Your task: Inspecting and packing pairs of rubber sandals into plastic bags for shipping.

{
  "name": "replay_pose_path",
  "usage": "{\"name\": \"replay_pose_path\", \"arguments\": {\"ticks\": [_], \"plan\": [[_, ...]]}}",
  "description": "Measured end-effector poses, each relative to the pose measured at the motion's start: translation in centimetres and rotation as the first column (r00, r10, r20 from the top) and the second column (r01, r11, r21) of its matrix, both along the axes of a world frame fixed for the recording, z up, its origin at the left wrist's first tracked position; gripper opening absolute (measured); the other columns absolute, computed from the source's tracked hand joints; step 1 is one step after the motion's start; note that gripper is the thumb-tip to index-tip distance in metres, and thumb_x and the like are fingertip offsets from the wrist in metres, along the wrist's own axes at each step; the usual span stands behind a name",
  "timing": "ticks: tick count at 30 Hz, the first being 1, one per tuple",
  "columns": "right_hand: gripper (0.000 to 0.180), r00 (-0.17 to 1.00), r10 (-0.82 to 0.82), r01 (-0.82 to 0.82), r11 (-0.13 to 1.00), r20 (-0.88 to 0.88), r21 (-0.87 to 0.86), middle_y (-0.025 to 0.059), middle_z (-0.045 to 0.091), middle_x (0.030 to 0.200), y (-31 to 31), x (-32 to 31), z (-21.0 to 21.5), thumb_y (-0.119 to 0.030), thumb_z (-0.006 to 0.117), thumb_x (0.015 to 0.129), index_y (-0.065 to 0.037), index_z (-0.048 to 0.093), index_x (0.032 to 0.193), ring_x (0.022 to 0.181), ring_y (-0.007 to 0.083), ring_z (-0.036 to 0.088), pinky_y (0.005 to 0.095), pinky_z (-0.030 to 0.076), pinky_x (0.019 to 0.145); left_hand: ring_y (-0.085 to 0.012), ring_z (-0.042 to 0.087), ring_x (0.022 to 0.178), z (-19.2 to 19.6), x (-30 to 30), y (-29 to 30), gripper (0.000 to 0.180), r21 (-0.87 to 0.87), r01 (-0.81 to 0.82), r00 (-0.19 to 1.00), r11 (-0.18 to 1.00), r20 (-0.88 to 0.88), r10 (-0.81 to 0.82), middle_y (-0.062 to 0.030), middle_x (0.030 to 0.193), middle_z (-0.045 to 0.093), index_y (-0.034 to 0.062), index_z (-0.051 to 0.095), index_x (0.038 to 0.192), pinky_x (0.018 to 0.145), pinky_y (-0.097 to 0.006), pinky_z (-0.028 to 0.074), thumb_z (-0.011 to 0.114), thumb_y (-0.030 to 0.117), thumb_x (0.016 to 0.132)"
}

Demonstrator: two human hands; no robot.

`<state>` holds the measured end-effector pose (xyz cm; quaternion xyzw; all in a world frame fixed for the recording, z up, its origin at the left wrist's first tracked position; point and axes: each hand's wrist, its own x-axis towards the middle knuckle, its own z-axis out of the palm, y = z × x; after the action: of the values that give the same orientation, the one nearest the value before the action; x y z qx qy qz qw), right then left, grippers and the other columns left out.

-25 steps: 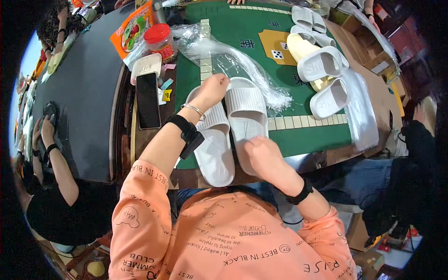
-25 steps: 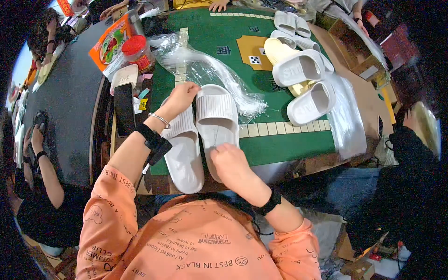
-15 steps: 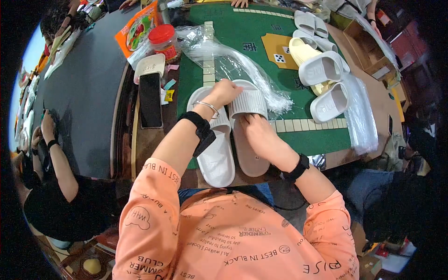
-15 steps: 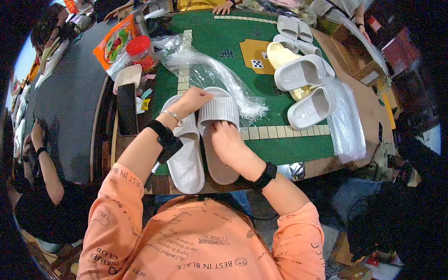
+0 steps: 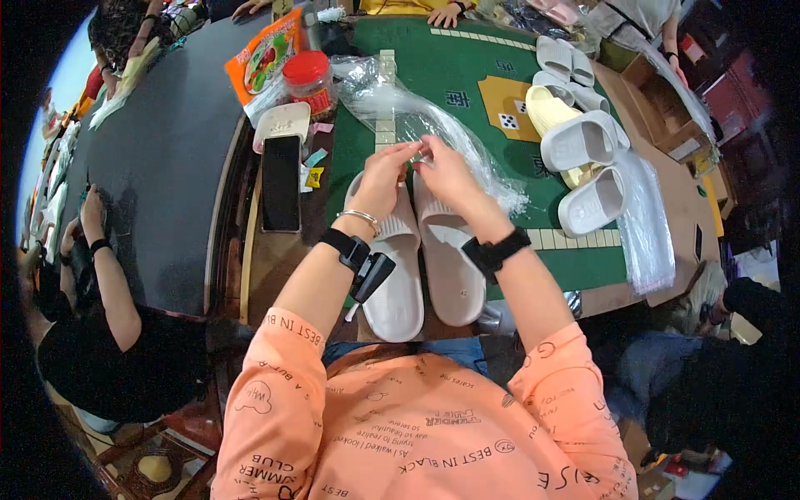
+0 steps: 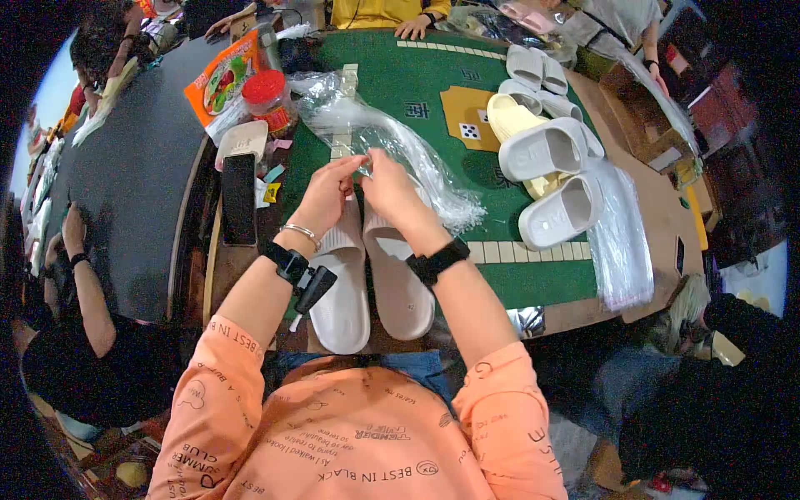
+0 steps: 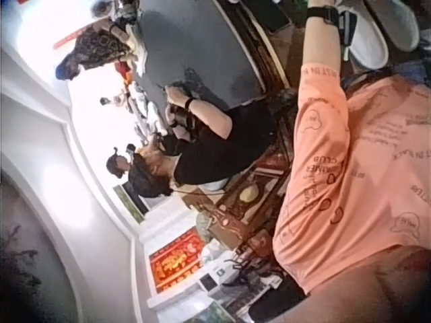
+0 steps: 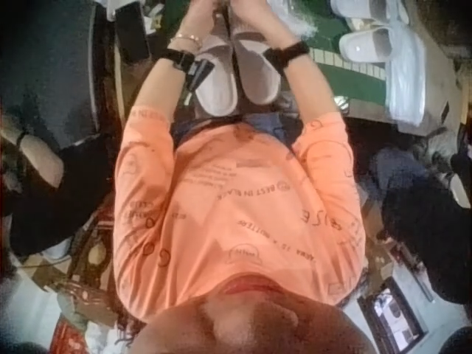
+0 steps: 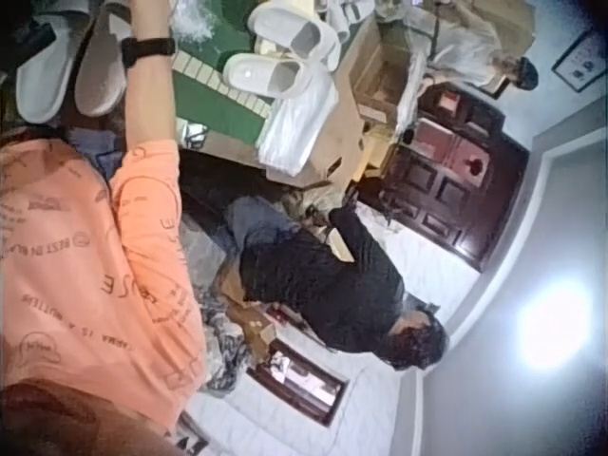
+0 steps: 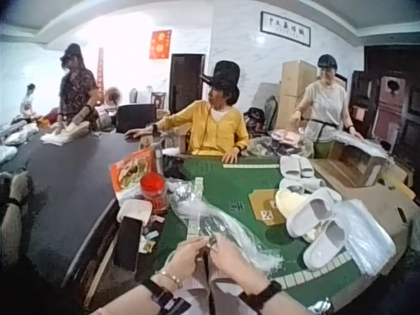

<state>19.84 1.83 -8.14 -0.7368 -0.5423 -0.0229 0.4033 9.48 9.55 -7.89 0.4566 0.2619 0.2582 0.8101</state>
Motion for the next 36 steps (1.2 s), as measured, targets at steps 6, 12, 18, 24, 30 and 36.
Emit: {"name": "replay_pose_path", "arguments": {"ticks": [6,12,18,24,30,36], "plan": [[0.018,0.85,-0.008,-0.084,0.985,-0.527,-0.15,0.0164,0.062,0.084,1.6,-2.3,-0.4,-0.014,0.049,0.085,0.0,0.056,0.094,0.077,0.0324,0.058,0.0373,0.045,0.067,-0.0082,0.036,0.056,-2.5,-1.2,1.3,0.033,-0.14,-0.023,0.969,0.99,0.241,0.057,0.0017,0.072,0.043,0.0062,0.047,0.113,0.054,-0.022,0.03,0.046,0.029,0.09],[0.012,0.561,0.247,-0.183,0.968,-0.79,0.173,0.0081,0.061,0.083,0.9,-2.9,-1.4,-0.01,0.052,0.086,0.002,0.055,0.09,0.072,0.0121,0.057,0.0272,0.045,0.062,-0.0122,0.049,0.068,-2.4,-0.6,0.8,0.048,-0.141,-0.087,0.985,0.986,0.136,0.106,-0.004,0.088,0.048,0.0087,0.035,0.121,0.06,-0.027,0.039,0.037,0.046,0.091],[0.01,0.688,0.235,-0.234,0.967,-0.687,0.096,0.0071,0.061,0.081,0.9,-2.3,-2.1,-0.007,0.055,0.084,0.001,0.054,0.09,0.072,0.0103,0.057,0.0245,0.047,0.064,-0.0144,0.051,0.078,-2.7,-0.5,0.6,0.043,-0.084,-0.041,0.975,0.996,0.216,0.058,-0.0056,0.091,0.05,0.0067,0.037,0.118,0.071,-0.027,0.041,0.034,0.042,0.093],[0.009,0.528,0.203,-0.047,0.977,-0.825,0.21,0.0044,0.06,0.078,0.8,-2.1,-2.4,-0.008,0.055,0.085,0.001,0.053,0.088,0.07,0.008,0.056,0.022,0.046,0.062,-0.0116,0.05,0.075,-3.5,-0.3,0.3,0.022,0.14,-0.019,0.999,0.99,0.043,0.013,-0.0042,0.088,0.052,0.0034,0.044,0.108,0.068,-0.025,0.042,0.041,0.018,0.092],[0.01,0.567,0.158,0.036,0.976,-0.808,0.216,0.0021,0.058,0.074,0.8,-1.8,-3.1,-0.01,0.055,0.085,0.0,0.054,0.089,0.064,0.0071,0.053,0.0213,0.043,0.058,-0.0073,0.045,0.064,-3.4,-0.4,0.1,0.014,0.342,0.0,0.988,0.94,-0.145,0.053,0.0015,0.075,0.051,0.0014,0.053,0.095,0.059,-0.02,0.038,0.047,0.012,0.089],[0.015,0.675,0.041,0.058,0.992,-0.736,0.108,0.0035,0.055,0.071,0.8,-2.3,-2.7,-0.015,0.054,0.086,-0.001,0.051,0.09,0.065,0.0079,0.051,0.0225,0.041,0.059,-0.0043,0.04,0.059,-3.2,-0.5,-0.2,0.013,0.305,-0.062,0.983,0.95,-0.148,0.112,0.0038,0.07,0.047,0.0031,0.053,0.094,0.053,-0.018,0.033,0.048,0.015,0.089]]}}
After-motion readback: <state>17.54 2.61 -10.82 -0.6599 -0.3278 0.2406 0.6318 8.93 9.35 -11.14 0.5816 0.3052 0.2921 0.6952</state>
